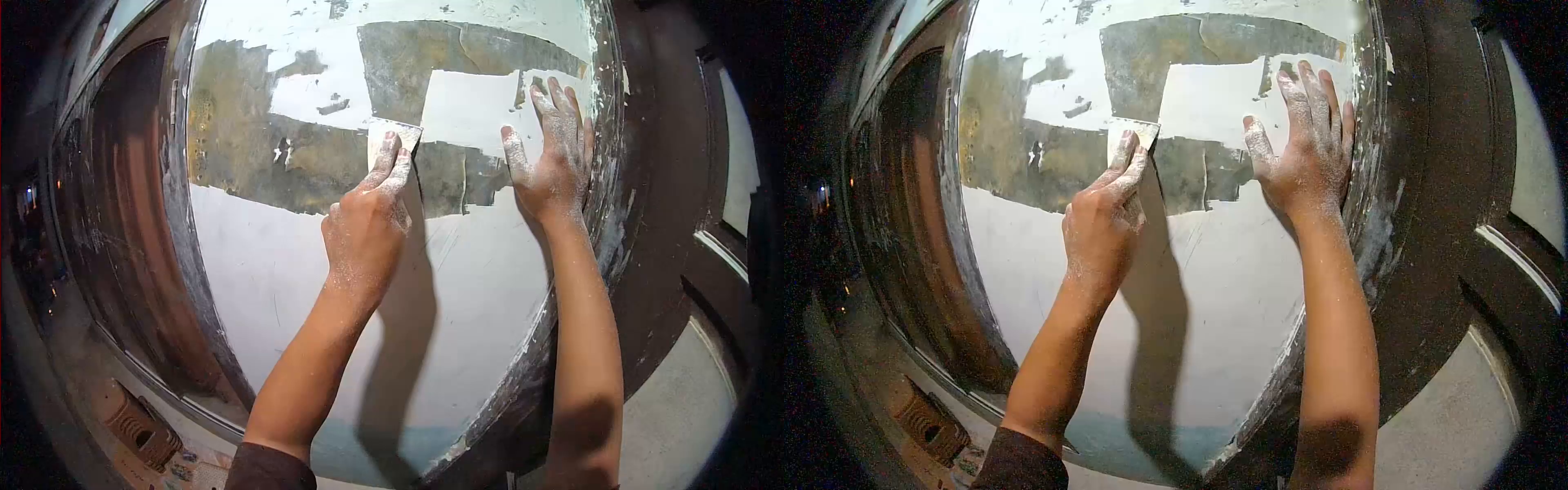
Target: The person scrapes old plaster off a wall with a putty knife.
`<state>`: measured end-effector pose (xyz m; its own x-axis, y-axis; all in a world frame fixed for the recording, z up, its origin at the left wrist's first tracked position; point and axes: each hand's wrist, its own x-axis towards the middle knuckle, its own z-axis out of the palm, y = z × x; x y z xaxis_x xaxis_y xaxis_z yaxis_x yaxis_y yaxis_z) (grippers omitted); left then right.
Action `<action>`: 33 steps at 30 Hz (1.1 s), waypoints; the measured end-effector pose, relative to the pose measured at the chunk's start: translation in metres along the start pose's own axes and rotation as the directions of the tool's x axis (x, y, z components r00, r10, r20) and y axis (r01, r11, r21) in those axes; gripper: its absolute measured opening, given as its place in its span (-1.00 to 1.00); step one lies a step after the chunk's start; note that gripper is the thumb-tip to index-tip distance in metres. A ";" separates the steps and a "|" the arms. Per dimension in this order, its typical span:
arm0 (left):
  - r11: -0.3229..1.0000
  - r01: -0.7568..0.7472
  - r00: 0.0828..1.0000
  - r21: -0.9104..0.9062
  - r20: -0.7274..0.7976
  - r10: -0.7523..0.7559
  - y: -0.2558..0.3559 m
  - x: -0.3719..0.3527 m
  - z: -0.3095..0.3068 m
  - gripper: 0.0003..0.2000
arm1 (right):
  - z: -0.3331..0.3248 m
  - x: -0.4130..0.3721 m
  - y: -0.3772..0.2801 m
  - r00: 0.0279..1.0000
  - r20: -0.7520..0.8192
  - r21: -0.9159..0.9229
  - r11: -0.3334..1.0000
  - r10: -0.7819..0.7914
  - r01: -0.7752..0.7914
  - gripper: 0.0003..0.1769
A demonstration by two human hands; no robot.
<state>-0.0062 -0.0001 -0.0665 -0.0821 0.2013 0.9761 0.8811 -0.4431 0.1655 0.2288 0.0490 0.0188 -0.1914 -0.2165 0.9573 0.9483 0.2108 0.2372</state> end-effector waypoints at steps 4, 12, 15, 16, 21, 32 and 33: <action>0.999 -0.034 0.999 -0.005 -0.037 0.034 0.000 0.008 0.001 -0.35 | 0.002 -0.001 0.001 1.000 -0.008 -0.003 1.000 -0.010 0.010 -0.25; 1.000 0.011 0.999 -0.011 -0.031 -0.011 0.005 0.019 0.000 -0.57 | -0.001 0.001 -0.001 1.000 0.010 -0.020 1.000 0.006 -0.006 -0.25; 0.999 0.041 0.999 -0.028 0.006 -0.041 0.008 0.021 -0.004 -0.57 | 0.001 0.000 0.000 1.000 -0.008 0.016 1.000 0.000 0.000 -0.26; 0.999 0.001 0.999 -0.039 -0.041 -0.003 0.007 0.022 -0.002 -0.56 | -0.001 0.001 0.000 1.000 -0.013 0.017 1.000 -0.009 0.010 -0.26; 0.999 -0.003 0.997 -0.048 -0.071 -0.001 0.008 0.034 0.001 -0.56 | 0.000 0.000 0.000 1.000 -0.024 0.016 1.000 -0.011 0.011 -0.27; 1.000 0.008 0.999 -0.008 -0.046 -0.008 0.014 0.050 -0.001 -0.53 | -0.001 0.001 0.000 0.999 -0.029 0.039 0.999 -0.017 0.018 -0.25; 1.000 0.011 0.998 -0.003 -0.059 -0.011 0.017 0.051 -0.002 -0.54 | -0.003 0.001 -0.001 1.000 -0.019 0.029 0.999 -0.013 0.014 -0.25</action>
<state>0.0038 0.0006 -0.0140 -0.1196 0.1541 0.9808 0.8787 -0.4433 0.1769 0.2282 0.0461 0.0188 -0.1988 -0.2375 0.9508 0.9378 0.2356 0.2549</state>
